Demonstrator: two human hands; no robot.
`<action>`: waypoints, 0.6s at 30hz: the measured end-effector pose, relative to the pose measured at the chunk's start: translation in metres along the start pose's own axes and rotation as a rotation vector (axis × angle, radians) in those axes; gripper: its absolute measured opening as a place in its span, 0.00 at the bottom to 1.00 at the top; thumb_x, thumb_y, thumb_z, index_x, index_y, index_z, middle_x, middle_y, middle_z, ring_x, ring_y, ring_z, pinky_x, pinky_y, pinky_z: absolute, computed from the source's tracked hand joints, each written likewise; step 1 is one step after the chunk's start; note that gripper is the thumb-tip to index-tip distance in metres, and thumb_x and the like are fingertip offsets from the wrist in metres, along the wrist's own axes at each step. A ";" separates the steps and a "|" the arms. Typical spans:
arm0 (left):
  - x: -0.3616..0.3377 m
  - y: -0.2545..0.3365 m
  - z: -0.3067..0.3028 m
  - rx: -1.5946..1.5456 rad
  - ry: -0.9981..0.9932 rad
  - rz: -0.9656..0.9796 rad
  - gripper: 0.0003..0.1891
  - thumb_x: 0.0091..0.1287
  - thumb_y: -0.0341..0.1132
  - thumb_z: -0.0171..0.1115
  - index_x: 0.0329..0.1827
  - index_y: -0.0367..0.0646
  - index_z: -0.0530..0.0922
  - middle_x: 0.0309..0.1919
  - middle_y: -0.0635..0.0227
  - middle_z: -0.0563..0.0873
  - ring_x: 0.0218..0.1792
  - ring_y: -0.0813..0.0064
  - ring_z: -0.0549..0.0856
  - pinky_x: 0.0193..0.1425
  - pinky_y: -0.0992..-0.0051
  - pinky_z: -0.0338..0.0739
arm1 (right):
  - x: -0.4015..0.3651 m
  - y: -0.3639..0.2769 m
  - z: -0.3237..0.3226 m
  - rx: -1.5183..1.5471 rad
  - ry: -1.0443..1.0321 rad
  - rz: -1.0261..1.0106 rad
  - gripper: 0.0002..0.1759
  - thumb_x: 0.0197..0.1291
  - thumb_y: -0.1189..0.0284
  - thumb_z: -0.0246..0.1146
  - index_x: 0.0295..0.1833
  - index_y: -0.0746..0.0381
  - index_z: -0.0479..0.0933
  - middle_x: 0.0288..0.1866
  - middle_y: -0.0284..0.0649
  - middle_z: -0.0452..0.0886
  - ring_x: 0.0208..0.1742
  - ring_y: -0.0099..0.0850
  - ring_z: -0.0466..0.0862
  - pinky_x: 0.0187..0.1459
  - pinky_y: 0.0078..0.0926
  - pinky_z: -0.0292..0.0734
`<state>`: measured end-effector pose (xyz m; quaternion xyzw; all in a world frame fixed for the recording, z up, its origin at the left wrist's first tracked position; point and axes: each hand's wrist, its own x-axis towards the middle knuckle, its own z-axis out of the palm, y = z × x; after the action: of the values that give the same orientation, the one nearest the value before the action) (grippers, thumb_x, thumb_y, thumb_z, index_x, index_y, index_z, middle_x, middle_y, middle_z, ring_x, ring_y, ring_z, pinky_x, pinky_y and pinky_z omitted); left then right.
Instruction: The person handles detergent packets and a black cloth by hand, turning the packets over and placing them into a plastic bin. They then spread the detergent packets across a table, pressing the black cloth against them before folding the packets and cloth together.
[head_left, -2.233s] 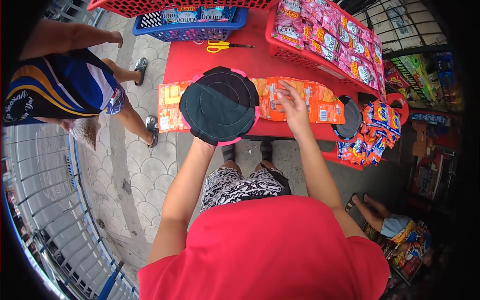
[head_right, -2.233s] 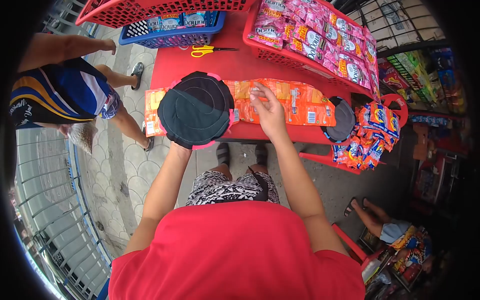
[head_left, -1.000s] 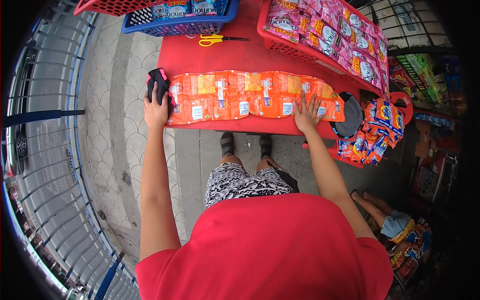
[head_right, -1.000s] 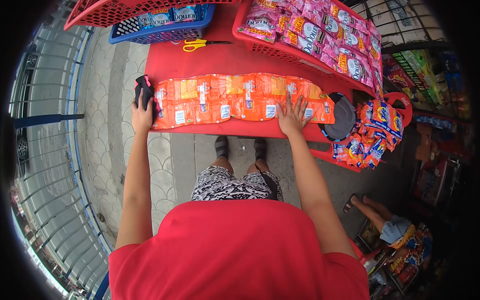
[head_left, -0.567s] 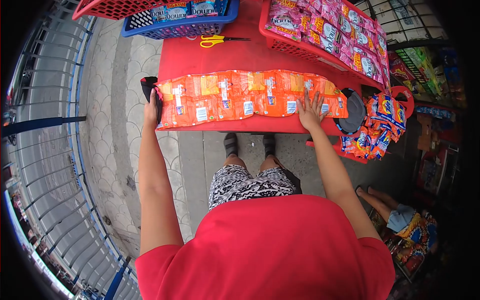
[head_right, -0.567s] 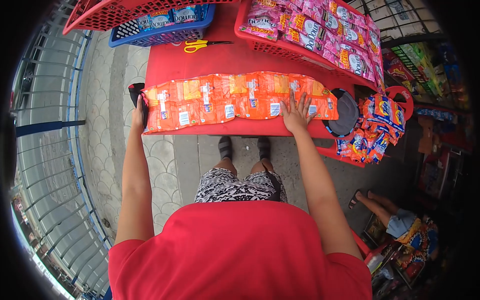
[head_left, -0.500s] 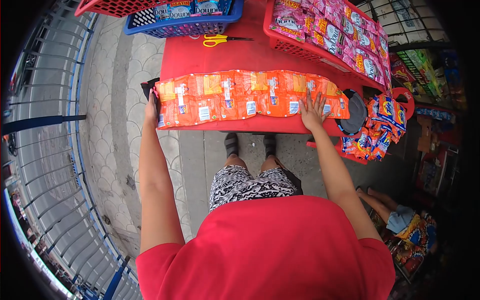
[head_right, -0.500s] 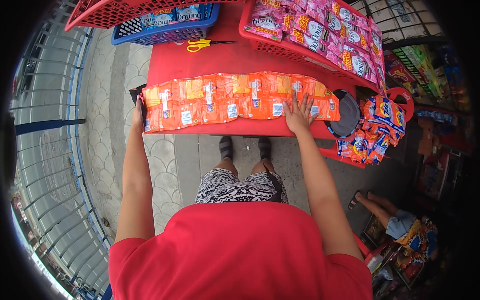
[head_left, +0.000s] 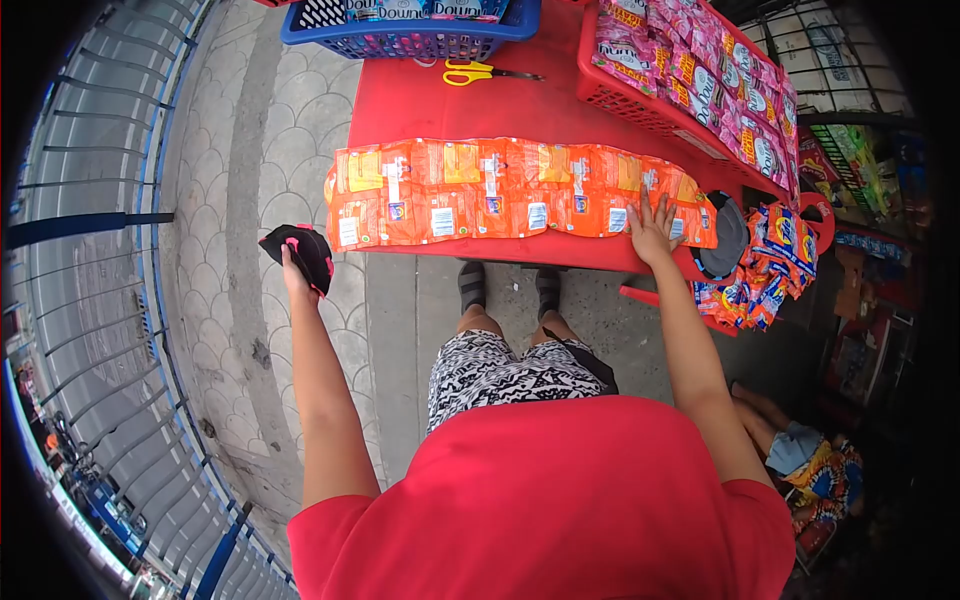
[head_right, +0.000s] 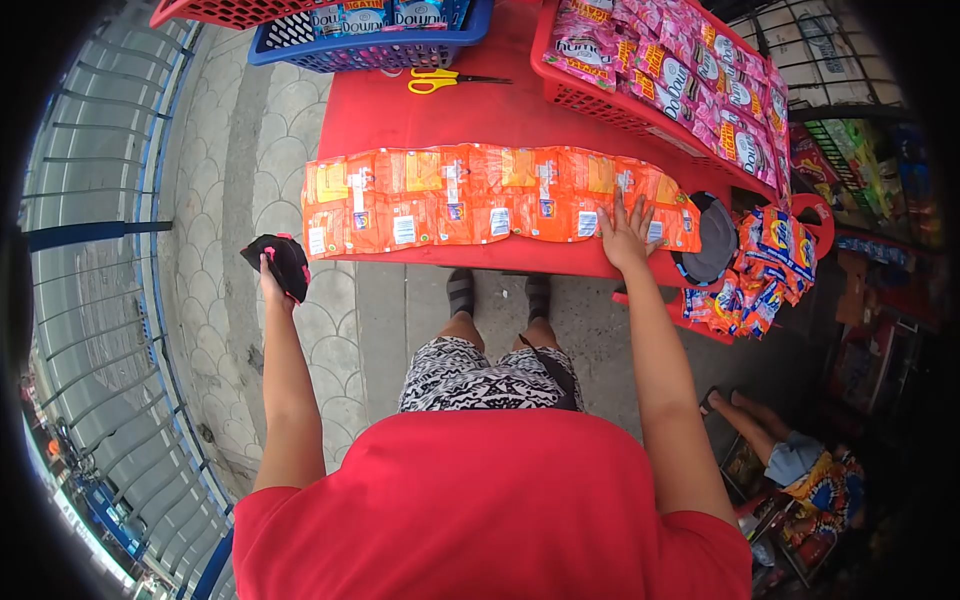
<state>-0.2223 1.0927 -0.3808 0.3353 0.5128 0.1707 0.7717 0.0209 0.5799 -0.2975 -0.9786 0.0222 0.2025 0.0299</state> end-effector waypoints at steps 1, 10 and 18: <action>-0.026 0.001 0.000 -0.120 -0.104 -0.135 0.27 0.62 0.54 0.43 0.53 0.40 0.69 0.45 0.59 0.78 0.44 0.64 0.79 0.46 0.63 0.75 | 0.001 -0.001 -0.002 -0.006 0.002 -0.011 0.36 0.55 0.38 0.35 0.67 0.36 0.40 0.71 0.38 0.29 0.70 0.43 0.27 0.56 0.69 0.28; -0.053 -0.043 0.063 -0.463 -0.434 -0.126 0.29 0.62 0.53 0.43 0.58 0.42 0.64 0.55 0.57 0.70 0.54 0.59 0.72 0.56 0.58 0.68 | 0.004 0.004 0.002 0.041 0.020 0.028 0.37 0.51 0.35 0.37 0.66 0.31 0.41 0.71 0.37 0.30 0.70 0.43 0.28 0.56 0.70 0.35; 0.008 -0.008 0.066 -0.395 -0.251 -0.078 0.20 0.62 0.39 0.48 0.54 0.39 0.67 0.52 0.60 0.75 0.51 0.61 0.75 0.55 0.57 0.69 | 0.001 0.002 0.002 0.052 0.000 0.036 0.37 0.50 0.34 0.35 0.66 0.30 0.39 0.71 0.35 0.28 0.70 0.42 0.26 0.56 0.70 0.33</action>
<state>-0.1596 1.0687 -0.3751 0.1763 0.3821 0.1945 0.8861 0.0211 0.5776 -0.2997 -0.9769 0.0451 0.2023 0.0515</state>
